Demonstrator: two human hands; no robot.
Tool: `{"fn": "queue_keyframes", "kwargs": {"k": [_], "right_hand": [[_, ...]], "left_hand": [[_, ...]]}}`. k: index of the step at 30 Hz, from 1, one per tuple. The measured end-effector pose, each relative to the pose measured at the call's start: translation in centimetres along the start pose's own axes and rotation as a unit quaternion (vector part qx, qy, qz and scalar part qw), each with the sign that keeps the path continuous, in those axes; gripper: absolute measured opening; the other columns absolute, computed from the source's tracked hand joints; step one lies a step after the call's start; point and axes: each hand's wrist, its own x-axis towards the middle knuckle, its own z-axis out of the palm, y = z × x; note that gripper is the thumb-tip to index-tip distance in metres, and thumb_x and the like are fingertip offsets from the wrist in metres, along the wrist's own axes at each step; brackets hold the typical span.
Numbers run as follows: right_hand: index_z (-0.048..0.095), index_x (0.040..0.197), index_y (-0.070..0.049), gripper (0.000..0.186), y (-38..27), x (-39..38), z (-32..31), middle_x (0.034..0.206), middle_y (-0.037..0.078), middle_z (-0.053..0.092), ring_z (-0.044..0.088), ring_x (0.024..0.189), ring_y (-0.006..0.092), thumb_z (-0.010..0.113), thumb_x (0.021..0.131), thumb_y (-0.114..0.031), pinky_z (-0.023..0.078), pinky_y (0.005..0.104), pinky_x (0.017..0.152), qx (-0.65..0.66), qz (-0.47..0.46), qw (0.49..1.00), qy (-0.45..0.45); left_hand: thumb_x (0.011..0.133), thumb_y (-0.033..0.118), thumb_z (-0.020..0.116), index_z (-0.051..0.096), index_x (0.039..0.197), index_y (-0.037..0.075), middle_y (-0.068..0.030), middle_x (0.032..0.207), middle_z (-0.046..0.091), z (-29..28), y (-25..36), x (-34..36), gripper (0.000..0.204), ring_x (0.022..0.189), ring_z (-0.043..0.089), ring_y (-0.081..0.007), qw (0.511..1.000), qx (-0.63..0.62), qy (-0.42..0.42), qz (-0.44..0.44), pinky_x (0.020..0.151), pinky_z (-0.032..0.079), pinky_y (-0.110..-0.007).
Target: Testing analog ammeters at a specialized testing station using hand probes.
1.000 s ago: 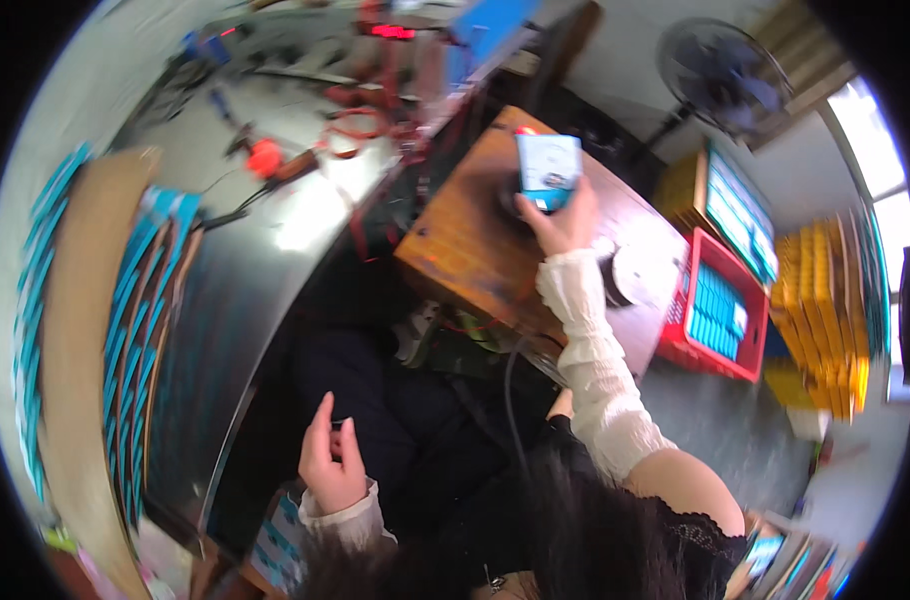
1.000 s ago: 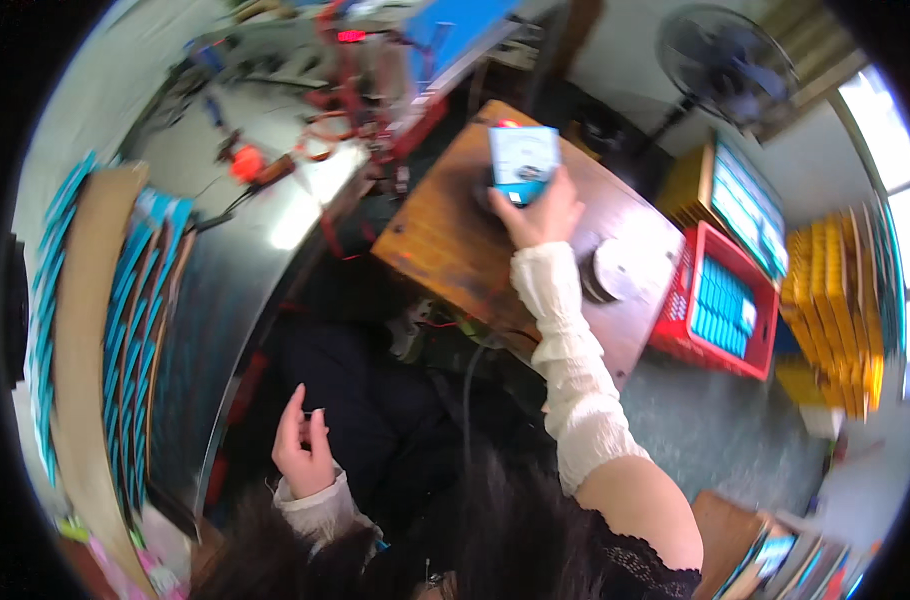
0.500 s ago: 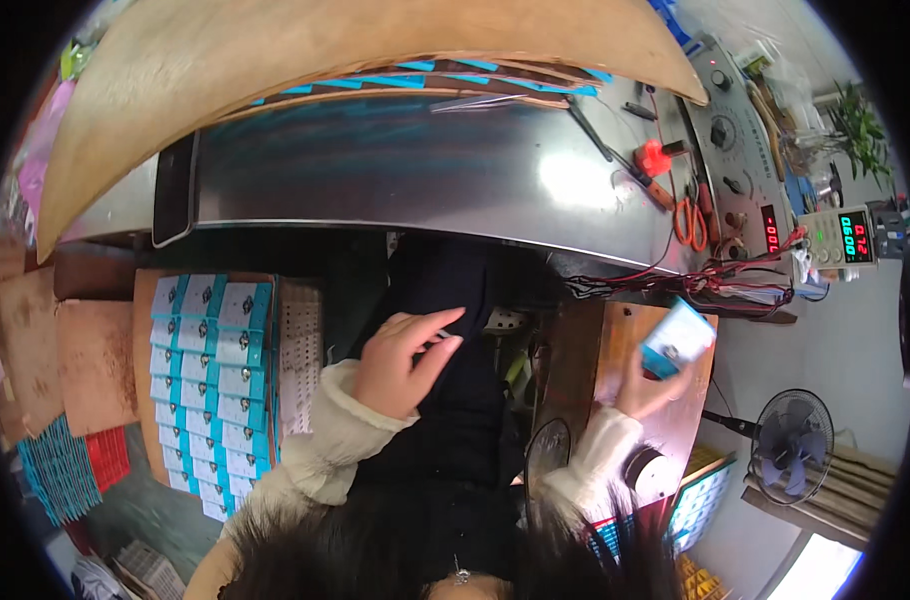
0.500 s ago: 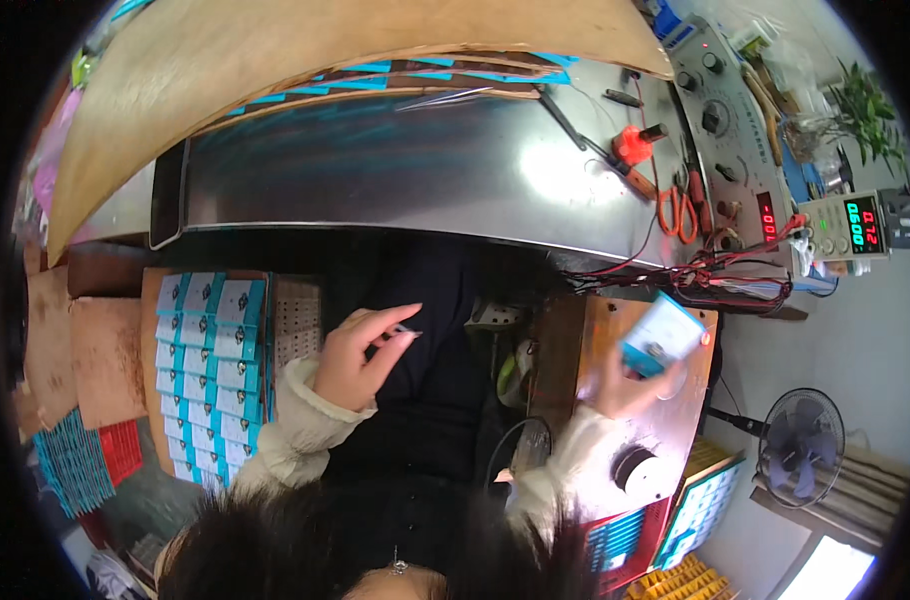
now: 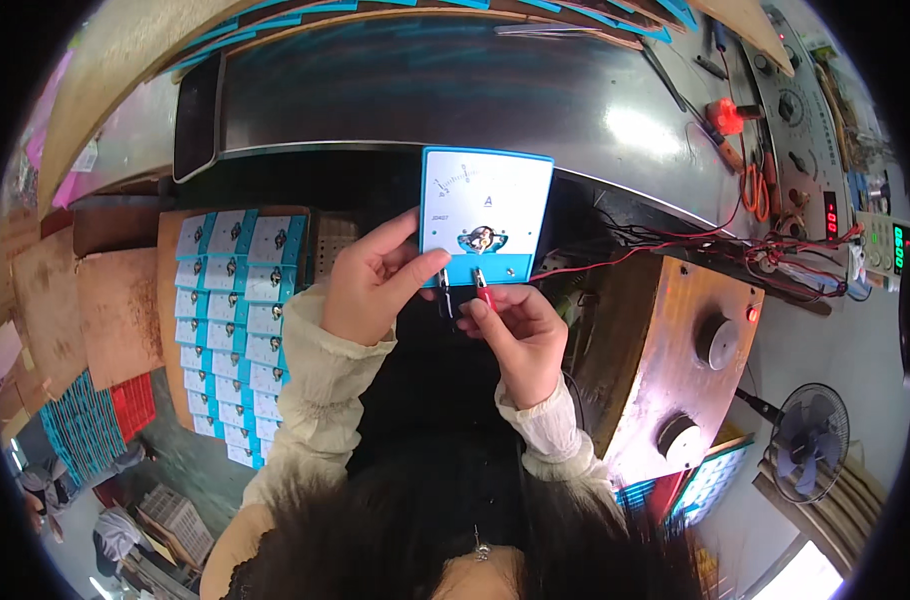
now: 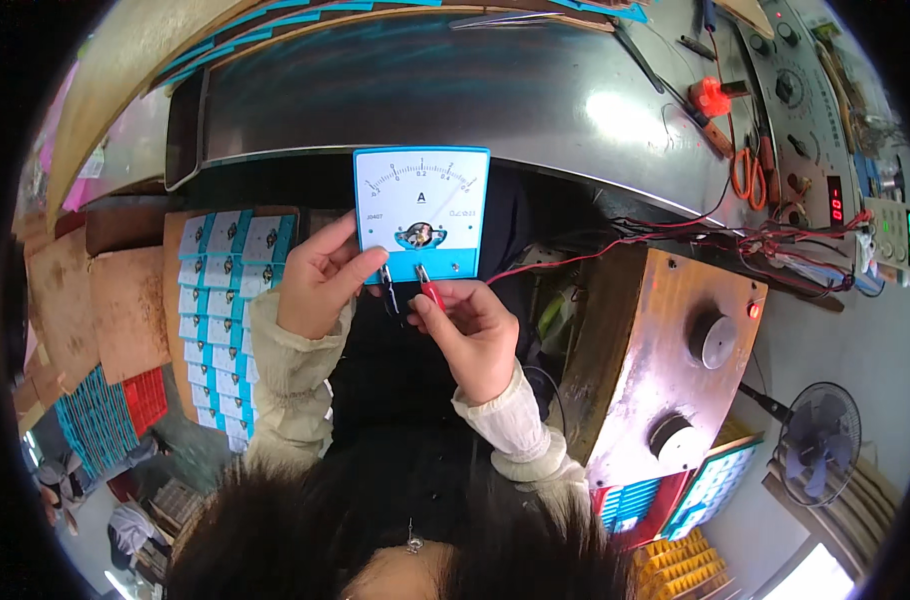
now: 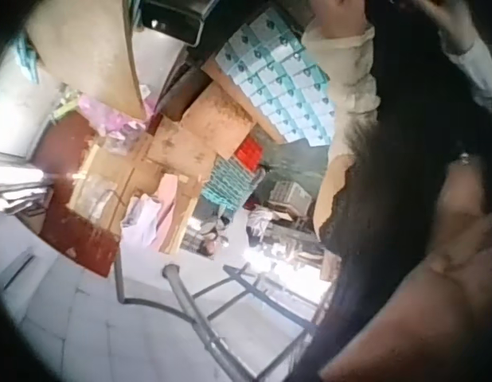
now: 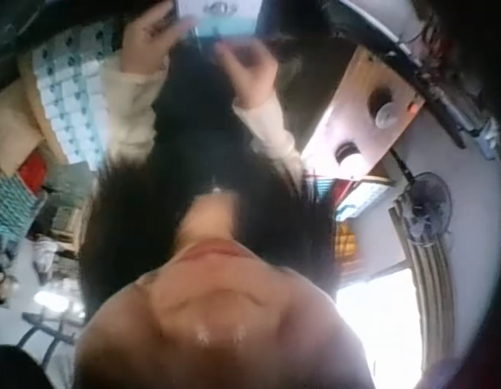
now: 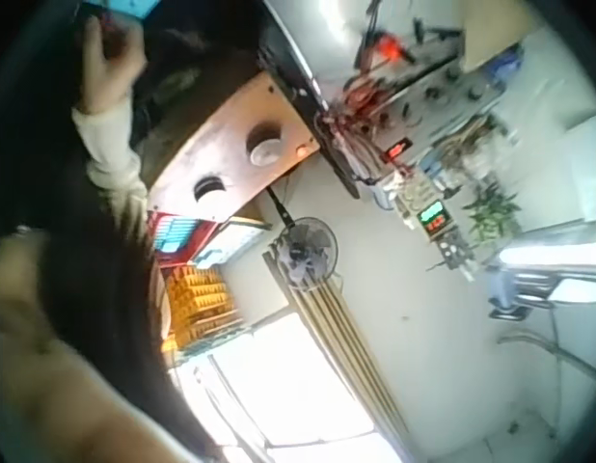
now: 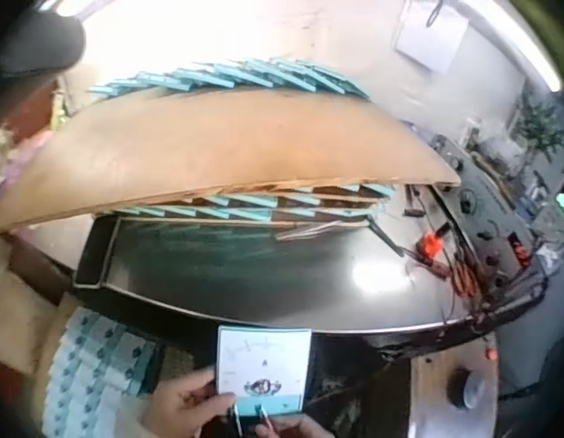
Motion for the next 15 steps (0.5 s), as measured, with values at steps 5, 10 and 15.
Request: {"fn": "queue_keyframes", "kwargs": {"k": [5,10,15], "right_hand": [[0.06,0.099,0.003,0.016,-0.1,-0.2,-0.1,0.091,0.008,0.068,0.065,0.078,0.0104,0.069,0.085,0.002,0.053,0.0227,0.07,-0.074,-0.089,0.992,0.055],[0.061,0.098,0.003,0.017,-0.8,0.0,-0.4,0.089,0.008,0.068,0.065,0.076,0.0096,0.07,0.084,0.001,0.052,0.0227,0.068,-0.119,-0.11,0.986,0.047],[0.062,0.097,0.003,0.018,-1.2,0.2,-1.1,0.084,0.008,0.069,0.065,0.073,0.0088,0.072,0.083,-0.001,0.053,0.0229,0.066,-0.176,-0.139,0.973,0.049]], "left_hand": [[0.089,0.007,0.065,0.046,0.136,-0.002,-0.0074,0.105,0.067,0.3,-0.8,-0.1,0.052,0.082,0.063,-0.0088,1.0,-0.024,-0.007,-0.01,0.062,0.051,-0.022],[0.089,0.007,0.066,0.045,0.136,-0.003,-0.0086,0.105,0.067,0.8,-0.1,-0.6,0.053,0.082,0.063,-0.0092,0.999,-0.028,0.019,-0.014,0.061,0.052,-0.023],[0.089,0.006,0.066,0.046,0.136,-0.003,-0.0098,0.105,0.067,1.6,-0.2,-0.3,0.052,0.082,0.064,-0.0098,0.999,-0.02,0.025,-0.013,0.061,0.052,-0.023]]}}
